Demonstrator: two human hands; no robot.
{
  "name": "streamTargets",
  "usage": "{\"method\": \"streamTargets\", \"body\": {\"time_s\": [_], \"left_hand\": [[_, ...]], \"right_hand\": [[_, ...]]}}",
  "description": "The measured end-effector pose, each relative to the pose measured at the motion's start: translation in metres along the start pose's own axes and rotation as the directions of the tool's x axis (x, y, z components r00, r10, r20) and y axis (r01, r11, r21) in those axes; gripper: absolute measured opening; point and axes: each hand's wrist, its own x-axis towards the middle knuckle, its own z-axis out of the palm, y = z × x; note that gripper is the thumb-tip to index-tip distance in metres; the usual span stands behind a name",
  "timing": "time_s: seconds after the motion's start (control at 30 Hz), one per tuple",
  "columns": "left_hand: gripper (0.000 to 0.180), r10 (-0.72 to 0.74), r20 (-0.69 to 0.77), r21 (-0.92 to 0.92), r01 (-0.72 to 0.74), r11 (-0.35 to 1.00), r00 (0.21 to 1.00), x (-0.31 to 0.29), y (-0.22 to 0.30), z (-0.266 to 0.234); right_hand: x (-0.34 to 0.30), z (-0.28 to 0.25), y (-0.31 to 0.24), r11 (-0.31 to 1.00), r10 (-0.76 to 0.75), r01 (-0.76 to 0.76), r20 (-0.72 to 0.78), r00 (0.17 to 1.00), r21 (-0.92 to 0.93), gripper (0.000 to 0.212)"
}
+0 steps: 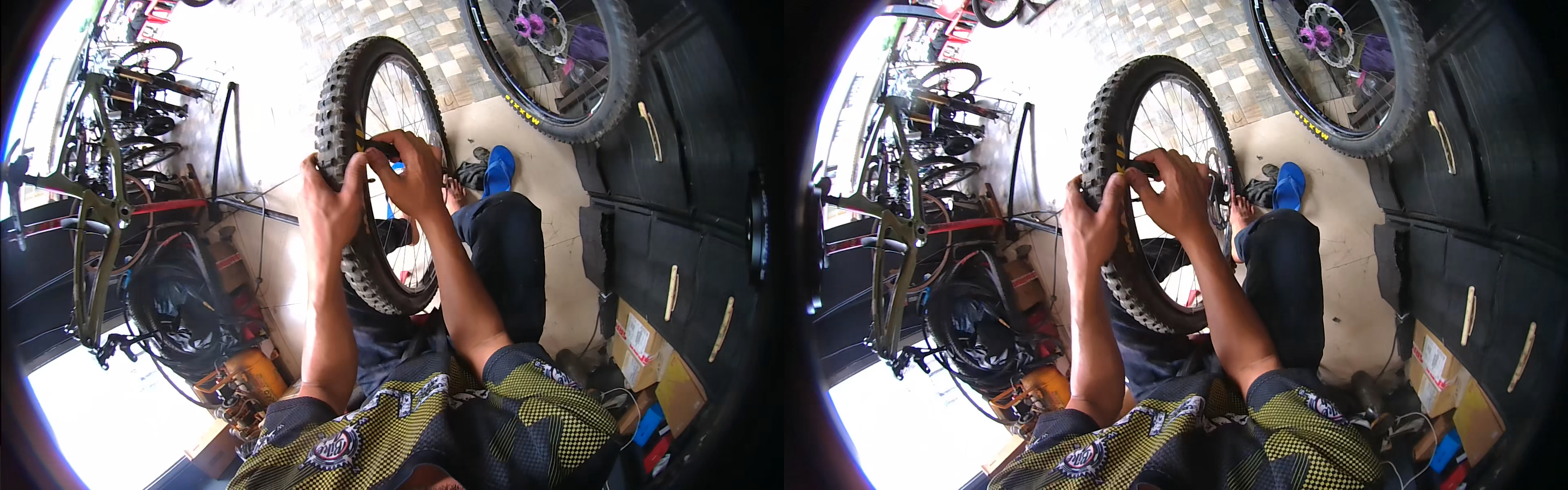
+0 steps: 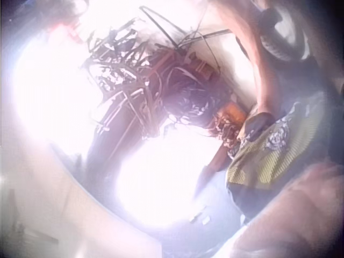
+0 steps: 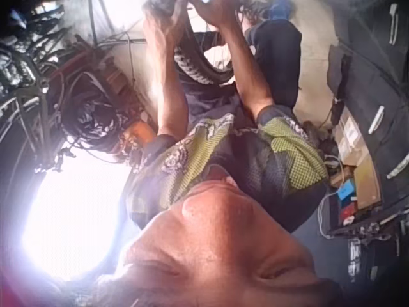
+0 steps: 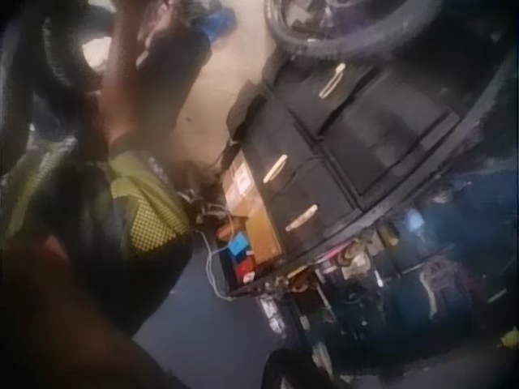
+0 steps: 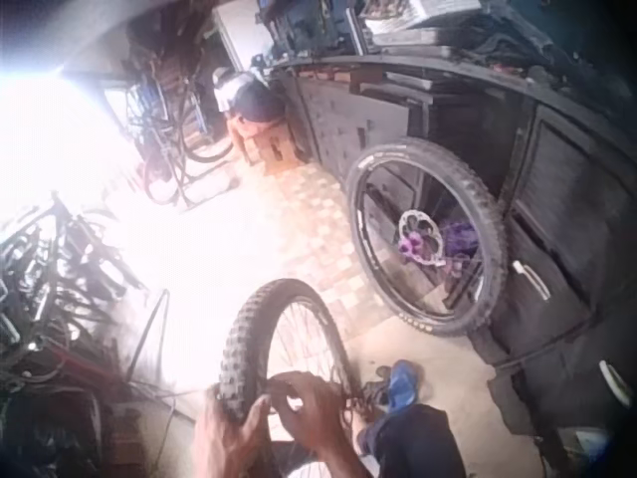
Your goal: The person mounts a bicycle tire onto a wheel rim using tire levers. They repeatedly pry the tire bead over the rim edge, rotate the wheel, and reposition the levers to seat the tire fully around the rim.
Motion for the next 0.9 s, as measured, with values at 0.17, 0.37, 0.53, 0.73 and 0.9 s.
{"method": "streamTargets", "body": {"time_s": [0.17,0.37,0.53,0.73,0.9], "left_hand": [[0.065,0.008,0.039,-0.158,-0.002,0.987,0.999,0.004,0.003,-0.005],[0.048,0.025,0.040,-0.276,-0.013,0.961,0.999,0.010,-0.011,0.001],[0.039,-0.003,0.108,-0.439,0.050,0.897,0.994,0.017,-0.020,-0.001],[0.041,0.037,0.073,-0.383,-0.007,0.924,0.997,0.024,-0.022,0.001],[0.048,-0.003,0.060,-0.368,0.025,0.930,0.998,0.018,-0.026,-0.003]], "right_hand": [[0.010,-0.006,0.004,0.889,0.296,-0.333,0.159,0.942,0.314,0.041],[-0.001,0.040,0.044,0.577,0.270,-0.335,0.213,0.939,0.745,0.037],[0.000,0.040,0.033,0.563,0.271,-0.346,0.228,0.935,0.751,0.032],[0.005,0.036,0.033,0.677,0.228,-0.293,0.186,0.956,0.675,0.029],[0.006,0.021,0.010,0.923,0.255,-0.277,0.114,0.960,0.265,0.033]]}}
